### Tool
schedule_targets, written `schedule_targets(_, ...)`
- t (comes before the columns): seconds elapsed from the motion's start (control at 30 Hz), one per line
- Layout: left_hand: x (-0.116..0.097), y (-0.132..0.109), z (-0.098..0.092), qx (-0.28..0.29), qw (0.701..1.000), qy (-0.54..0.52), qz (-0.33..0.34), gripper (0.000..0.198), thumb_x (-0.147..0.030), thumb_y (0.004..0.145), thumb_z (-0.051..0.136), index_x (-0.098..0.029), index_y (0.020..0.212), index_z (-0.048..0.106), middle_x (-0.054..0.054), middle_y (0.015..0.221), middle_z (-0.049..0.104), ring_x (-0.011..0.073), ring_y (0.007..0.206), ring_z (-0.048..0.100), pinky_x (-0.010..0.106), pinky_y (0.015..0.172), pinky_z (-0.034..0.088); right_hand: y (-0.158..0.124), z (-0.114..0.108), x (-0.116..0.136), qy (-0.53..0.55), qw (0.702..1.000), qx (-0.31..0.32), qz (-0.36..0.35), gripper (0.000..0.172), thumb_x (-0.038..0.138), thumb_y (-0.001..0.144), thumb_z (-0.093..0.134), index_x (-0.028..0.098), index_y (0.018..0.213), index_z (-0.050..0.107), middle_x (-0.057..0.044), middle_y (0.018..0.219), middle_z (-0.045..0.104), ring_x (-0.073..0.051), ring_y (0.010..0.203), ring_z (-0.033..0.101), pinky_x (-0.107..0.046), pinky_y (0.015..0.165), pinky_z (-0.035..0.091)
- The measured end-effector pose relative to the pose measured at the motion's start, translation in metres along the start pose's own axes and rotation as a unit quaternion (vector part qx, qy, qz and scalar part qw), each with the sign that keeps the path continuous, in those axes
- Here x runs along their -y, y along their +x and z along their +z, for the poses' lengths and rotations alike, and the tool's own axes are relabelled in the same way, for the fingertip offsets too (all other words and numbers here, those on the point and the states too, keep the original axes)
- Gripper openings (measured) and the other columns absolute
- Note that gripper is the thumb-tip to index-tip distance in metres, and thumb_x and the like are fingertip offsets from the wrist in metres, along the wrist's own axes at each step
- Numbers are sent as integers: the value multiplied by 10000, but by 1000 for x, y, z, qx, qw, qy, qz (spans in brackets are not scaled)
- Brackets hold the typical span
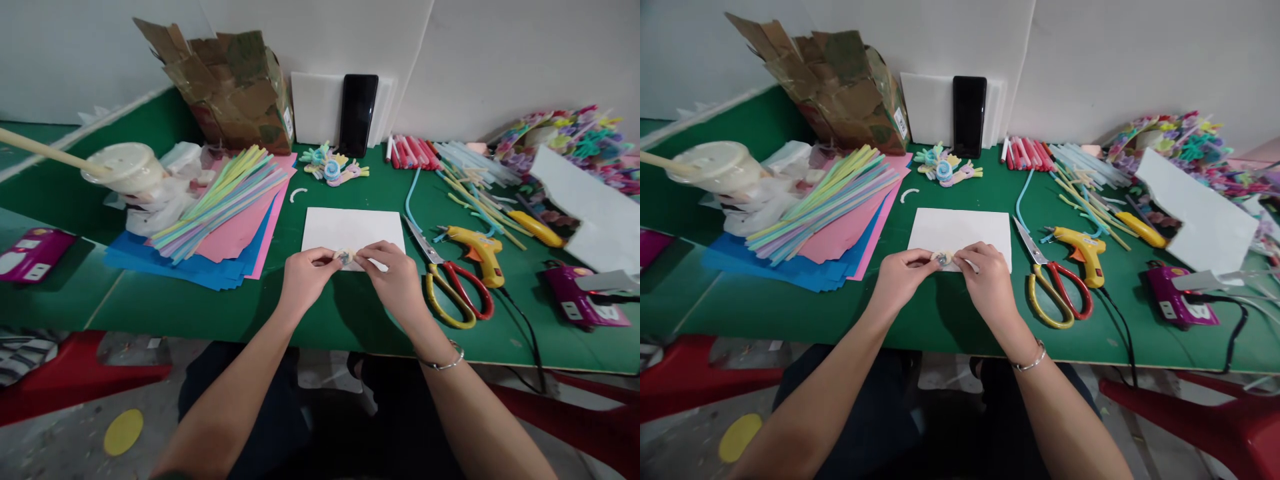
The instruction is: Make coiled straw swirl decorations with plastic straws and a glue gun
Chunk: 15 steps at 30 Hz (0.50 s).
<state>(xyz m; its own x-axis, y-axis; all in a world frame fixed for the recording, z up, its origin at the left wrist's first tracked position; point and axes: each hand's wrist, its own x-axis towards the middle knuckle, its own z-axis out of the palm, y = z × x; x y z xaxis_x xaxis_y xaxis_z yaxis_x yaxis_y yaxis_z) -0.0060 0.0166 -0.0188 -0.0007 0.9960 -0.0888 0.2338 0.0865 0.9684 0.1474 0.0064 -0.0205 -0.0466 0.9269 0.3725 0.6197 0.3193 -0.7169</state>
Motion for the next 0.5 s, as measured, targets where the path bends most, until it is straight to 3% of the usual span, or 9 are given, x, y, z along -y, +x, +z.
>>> schedule_targets(0.3, 0, 1, -2, 12, 1000, 14, -12, 84, -269, 666, 652, -196, 650, 690, 24, 679, 701, 188, 671, 650, 265, 622, 453, 1, 0, -2, 67, 997, 24, 34, 121, 159, 788, 585, 209, 748, 687, -41, 785, 653, -183, 755, 605, -317, 691, 472)
schedule_targets(0.5, -1, 2, -3, 22, 999, 32, -13, 109, -286, 667, 646, -185, 647, 683, 25, 674, 698, 186, 668, 647, 261, 609, 450, 2, -1, -1, 37, 999, 25, 31, 114, 141, 782, 597, 189, 737, 690, -38, 741, 639, -172, 712, 592, -300, 662, 453)
